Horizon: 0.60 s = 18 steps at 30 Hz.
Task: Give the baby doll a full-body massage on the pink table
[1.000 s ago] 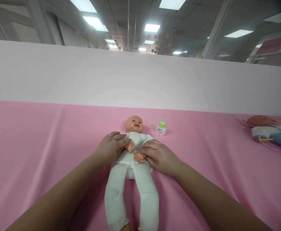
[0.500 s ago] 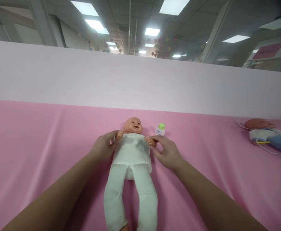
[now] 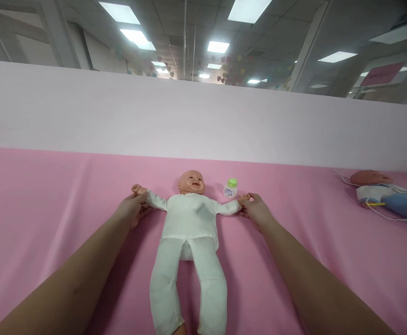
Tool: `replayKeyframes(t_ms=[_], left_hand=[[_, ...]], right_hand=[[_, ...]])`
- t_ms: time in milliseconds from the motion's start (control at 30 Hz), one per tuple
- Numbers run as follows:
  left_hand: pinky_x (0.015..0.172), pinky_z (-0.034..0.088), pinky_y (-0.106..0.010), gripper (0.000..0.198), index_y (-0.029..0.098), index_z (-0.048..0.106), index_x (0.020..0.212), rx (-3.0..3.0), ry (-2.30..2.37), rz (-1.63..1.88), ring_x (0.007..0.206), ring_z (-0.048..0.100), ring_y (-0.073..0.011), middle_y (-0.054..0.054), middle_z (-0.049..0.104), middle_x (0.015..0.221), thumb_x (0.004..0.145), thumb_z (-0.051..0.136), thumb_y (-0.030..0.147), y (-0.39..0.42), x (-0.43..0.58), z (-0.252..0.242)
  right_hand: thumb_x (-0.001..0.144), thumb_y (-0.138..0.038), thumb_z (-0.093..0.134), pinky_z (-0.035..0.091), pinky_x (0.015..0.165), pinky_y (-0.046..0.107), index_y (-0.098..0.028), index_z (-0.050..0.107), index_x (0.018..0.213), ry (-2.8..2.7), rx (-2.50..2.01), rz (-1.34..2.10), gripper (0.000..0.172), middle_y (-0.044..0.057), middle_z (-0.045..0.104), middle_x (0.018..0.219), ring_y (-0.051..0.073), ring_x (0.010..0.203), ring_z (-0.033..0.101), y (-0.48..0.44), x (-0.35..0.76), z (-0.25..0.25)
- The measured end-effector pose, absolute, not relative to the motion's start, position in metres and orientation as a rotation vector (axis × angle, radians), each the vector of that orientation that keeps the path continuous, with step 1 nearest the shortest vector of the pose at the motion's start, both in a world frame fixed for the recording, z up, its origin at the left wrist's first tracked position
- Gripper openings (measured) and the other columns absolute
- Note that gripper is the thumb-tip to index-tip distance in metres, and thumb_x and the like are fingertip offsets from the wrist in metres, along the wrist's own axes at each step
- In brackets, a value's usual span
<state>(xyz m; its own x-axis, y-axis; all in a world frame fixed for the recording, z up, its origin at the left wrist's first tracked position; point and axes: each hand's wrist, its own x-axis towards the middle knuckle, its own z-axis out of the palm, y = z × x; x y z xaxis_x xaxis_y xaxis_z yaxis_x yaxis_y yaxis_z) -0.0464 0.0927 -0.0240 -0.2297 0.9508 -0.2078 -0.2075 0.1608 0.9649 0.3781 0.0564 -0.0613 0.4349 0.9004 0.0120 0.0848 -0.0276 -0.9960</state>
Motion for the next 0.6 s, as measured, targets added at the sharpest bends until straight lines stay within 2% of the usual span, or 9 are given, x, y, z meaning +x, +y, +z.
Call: replayKeyframes(t_ms=[133, 267, 333, 433, 500, 600], left_hand=[[0.086, 0.062, -0.037, 0.031, 0.019, 0.067, 0.108, 0.953, 1.318, 1.352, 0.09, 0.075, -0.0231, -0.009, 0.075, 0.106, 0.083, 0.08, 0.034, 0.087, -0.044, -0.022], [0.088, 0.06, -0.036, 0.037, 0.022, 0.072, 0.104, 1.303, 1.248, 1.373, 0.097, 0.074, -0.0256, -0.006, 0.077, 0.102, 0.075, 0.085, 0.041, 0.072, -0.031, -0.012], [0.089, 0.058, -0.036, 0.032, 0.024, 0.075, 0.103, 1.466, 1.258, 1.347, 0.1, 0.073, -0.0266, -0.004, 0.078, 0.103, 0.076, 0.083, 0.041, 0.061, -0.02, -0.007], [0.092, 0.055, -0.037, 0.032, 0.032, 0.078, 0.112, 1.793, 1.378, 1.234, 0.107, 0.071, -0.0285, -0.001, 0.078, 0.115, 0.08, 0.077, 0.035, 0.047, -0.003, -0.002], [0.095, 0.055, -0.039, 0.036, 0.036, 0.077, 0.117, 2.08, 1.432, 1.103, 0.112, 0.069, -0.0302, -0.001, 0.076, 0.121, 0.082, 0.074, 0.034, 0.042, 0.004, -0.003], [0.105, 0.05, -0.046, 0.038, 0.035, 0.077, 0.123, 2.433, 1.427, 0.895, 0.124, 0.063, -0.0337, -0.003, 0.074, 0.13, 0.086, 0.067, 0.034, 0.04, 0.007, -0.005]], right_hand=[[0.077, -0.043, 0.08, 0.068, 0.077, 0.04, -0.025, 0.042, 0.149, -0.983, -1.52, 0.76, 0.083, 0.013, 0.069, 0.128, 0.024, 0.09, 0.076, 0.046, 0.366, -0.046], [0.083, -0.048, 0.076, 0.065, 0.084, 0.041, -0.028, 0.041, 0.152, -1.224, -1.395, 0.477, 0.08, 0.011, 0.07, 0.129, 0.027, 0.102, 0.073, 0.022, 0.338, -0.024], [0.088, -0.041, 0.071, 0.063, 0.086, 0.041, -0.028, 0.042, 0.152, -1.429, -1.287, 0.365, 0.072, 0.012, 0.069, 0.132, 0.027, 0.106, 0.072, 0.009, 0.322, -0.018], [0.09, -0.026, 0.064, 0.059, 0.093, 0.044, -0.027, 0.047, 0.147, -1.772, -1.164, 0.209, 0.059, 0.01, 0.069, 0.132, 0.026, 0.108, 0.07, -0.005, 0.3, -0.014], [0.087, -0.018, 0.062, 0.057, 0.095, 0.046, -0.027, 0.055, 0.138, -1.974, -1.1, 0.142, 0.053, 0.009, 0.072, 0.125, 0.027, 0.108, 0.069, -0.011, 0.289, -0.013], [0.083, -0.008, 0.061, 0.055, 0.097, 0.045, -0.026, 0.067, 0.121, -2.207, -0.962, 0.132, 0.043, 0.006, 0.075, 0.114, 0.026, 0.106, 0.068, -0.016, 0.278, -0.008]])
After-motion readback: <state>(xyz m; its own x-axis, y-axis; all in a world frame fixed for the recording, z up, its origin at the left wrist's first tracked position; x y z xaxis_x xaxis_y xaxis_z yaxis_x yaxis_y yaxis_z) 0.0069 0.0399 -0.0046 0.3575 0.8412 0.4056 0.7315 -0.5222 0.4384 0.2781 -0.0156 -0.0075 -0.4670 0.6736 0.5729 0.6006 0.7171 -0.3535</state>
